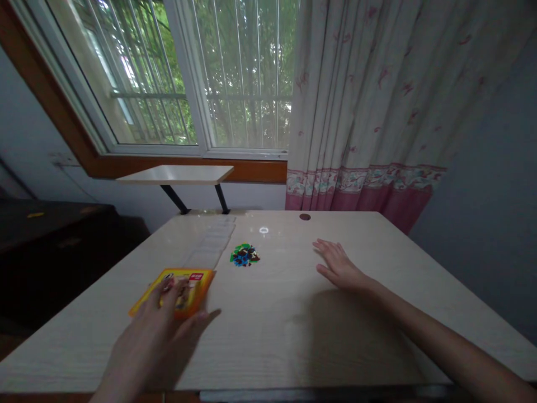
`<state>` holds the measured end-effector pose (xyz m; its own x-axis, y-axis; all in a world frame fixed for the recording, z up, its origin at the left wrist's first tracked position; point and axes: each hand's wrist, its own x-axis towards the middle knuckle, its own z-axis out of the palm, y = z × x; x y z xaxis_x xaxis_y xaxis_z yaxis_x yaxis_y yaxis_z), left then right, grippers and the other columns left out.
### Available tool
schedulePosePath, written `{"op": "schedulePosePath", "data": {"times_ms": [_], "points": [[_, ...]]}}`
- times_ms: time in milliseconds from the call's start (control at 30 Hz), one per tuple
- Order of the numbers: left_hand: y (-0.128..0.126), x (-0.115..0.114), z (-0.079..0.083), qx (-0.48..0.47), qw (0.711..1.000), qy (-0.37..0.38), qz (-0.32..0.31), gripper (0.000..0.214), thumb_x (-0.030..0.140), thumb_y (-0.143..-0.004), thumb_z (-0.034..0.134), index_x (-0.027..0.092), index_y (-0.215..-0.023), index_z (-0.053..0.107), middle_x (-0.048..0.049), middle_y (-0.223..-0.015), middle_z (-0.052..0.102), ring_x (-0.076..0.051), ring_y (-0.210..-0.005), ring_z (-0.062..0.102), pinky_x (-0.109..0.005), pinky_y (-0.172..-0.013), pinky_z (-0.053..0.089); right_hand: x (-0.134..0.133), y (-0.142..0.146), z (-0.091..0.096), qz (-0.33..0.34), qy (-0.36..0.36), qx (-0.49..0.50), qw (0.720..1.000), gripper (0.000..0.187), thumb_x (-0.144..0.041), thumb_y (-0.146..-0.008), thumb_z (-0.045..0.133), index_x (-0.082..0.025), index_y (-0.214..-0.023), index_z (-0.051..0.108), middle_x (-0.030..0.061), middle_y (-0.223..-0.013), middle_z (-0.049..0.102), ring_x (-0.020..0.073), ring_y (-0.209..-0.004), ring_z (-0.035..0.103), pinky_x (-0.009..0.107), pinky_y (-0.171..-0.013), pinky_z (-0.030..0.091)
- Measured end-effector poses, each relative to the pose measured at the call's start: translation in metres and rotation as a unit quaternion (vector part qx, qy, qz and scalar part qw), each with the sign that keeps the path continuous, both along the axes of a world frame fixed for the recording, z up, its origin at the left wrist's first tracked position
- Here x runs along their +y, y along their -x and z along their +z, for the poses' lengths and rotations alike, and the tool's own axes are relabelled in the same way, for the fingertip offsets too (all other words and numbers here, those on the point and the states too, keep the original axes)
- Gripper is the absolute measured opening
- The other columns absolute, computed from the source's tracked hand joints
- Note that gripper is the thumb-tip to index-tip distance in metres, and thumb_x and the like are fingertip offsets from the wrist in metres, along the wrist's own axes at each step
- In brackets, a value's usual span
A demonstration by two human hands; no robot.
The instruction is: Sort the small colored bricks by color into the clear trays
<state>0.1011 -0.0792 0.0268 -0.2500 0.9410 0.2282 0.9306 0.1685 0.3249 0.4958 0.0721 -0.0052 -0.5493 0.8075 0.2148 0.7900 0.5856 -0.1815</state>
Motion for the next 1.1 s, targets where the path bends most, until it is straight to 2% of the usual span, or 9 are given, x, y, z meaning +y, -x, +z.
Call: {"op": "schedulePosePath", "data": {"times_ms": [100,167,233,300,433,600,767,1100], "points": [[-0.044,0.023,0.020,0.063,0.985,-0.003,-0.158,0.062,0.062,-0.070,0.047,0.021,-0.116,0.051,-0.0122,-0.126,0.045,-0.033,-0.111,0.045,-0.047,-0.091,0.037,-0.002,-0.016,0.002,-0.034,0.013,-0.001,0.999,0.058,-0.051,-0.087,0.023,-0.024,-0.139,0.018,0.0057,-0.144,0.022,0.0228,-0.132,0.014,0.049,-0.106,0.010],[-0.079,0.047,0.028,0.062,0.957,0.008,-0.282,0.054,0.056,-0.078,0.042,0.022,-0.119,0.048,-0.0100,-0.125,0.047,-0.027,-0.110,0.046,-0.041,-0.092,0.038,-0.005,-0.019,0.002,-0.054,0.020,0.004,0.998,0.058,-0.050,-0.088,0.020,-0.023,-0.140,0.016,0.0052,-0.145,0.019,0.0227,-0.134,0.010,0.049,-0.106,0.009],[-0.111,0.072,0.026,0.074,0.929,0.008,-0.362,0.049,0.050,-0.084,0.036,0.020,-0.121,0.046,-0.0104,-0.126,0.046,-0.025,-0.113,0.044,-0.039,-0.095,0.036,-0.009,-0.019,0.000,-0.059,0.026,0.000,0.998,0.060,-0.051,-0.088,0.019,-0.022,-0.140,0.013,0.0052,-0.145,0.017,0.0227,-0.134,0.007,0.049,-0.106,0.009],[-0.135,0.094,0.015,0.097,0.914,0.013,-0.394,0.051,0.049,-0.085,0.033,0.018,-0.125,0.043,-0.0120,-0.131,0.042,-0.026,-0.119,0.039,-0.040,-0.098,0.032,-0.014,-0.018,-0.002,-0.044,0.035,-0.018,0.998,0.062,-0.053,-0.087,0.020,-0.023,-0.140,0.012,0.0053,-0.146,0.015,0.0232,-0.134,0.006,0.050,-0.106,0.008],[-0.159,0.113,-0.016,0.116,0.909,0.034,-0.398,0.062,0.057,-0.083,0.031,0.018,-0.130,0.036,-0.0122,-0.138,0.034,-0.029,-0.128,0.026,-0.045,-0.101,0.025,-0.019,-0.013,-0.008,-0.020,0.062,-0.050,0.997,0.064,-0.055,-0.086,0.023,-0.022,-0.140,0.012,0.0052,-0.146,0.013,0.0228,-0.134,0.005,0.049,-0.106,0.006],[-0.161,0.109,-0.038,0.111,0.919,0.074,-0.372,0.072,0.063,-0.082,0.019,0.017,-0.137,0.023,-0.0139,-0.143,0.021,-0.029,-0.132,0.016,-0.049,-0.103,0.019,-0.021,-0.008,-0.010,0.003,0.111,-0.067,0.992,0.068,-0.058,-0.085,0.023,-0.022,-0.140,0.009,0.0063,-0.146,0.009,0.0243,-0.134,0.004,0.051,-0.106,0.005],[-0.161,0.111,-0.043,0.108,0.926,0.094,-0.349,0.076,0.066,-0.080,0.016,0.018,-0.139,0.019,-0.0126,-0.145,0.013,-0.029,-0.133,0.012,-0.053,-0.102,0.014,-0.023,-0.007,-0.009,0.011,0.128,-0.080,0.988,0.072,-0.066,-0.080,0.025,-0.029,-0.140,0.010,0.0067,-0.146,0.007,0.0285,-0.133,0.006,0.056,-0.103,0.005],[-0.161,0.112,-0.044,0.105,0.927,0.098,-0.345,0.076,0.067,-0.079,0.016,0.020,-0.139,0.019,-0.0123,-0.145,0.013,-0.030,-0.133,0.012,-0.054,-0.102,0.014,-0.022,-0.006,-0.009,0.003,0.136,-0.074,0.988,0.073,-0.066,-0.079,0.028,-0.029,-0.139,0.012,0.0076,-0.146,0.008,0.0276,-0.133,0.007,0.053,-0.104,0.006]]}}
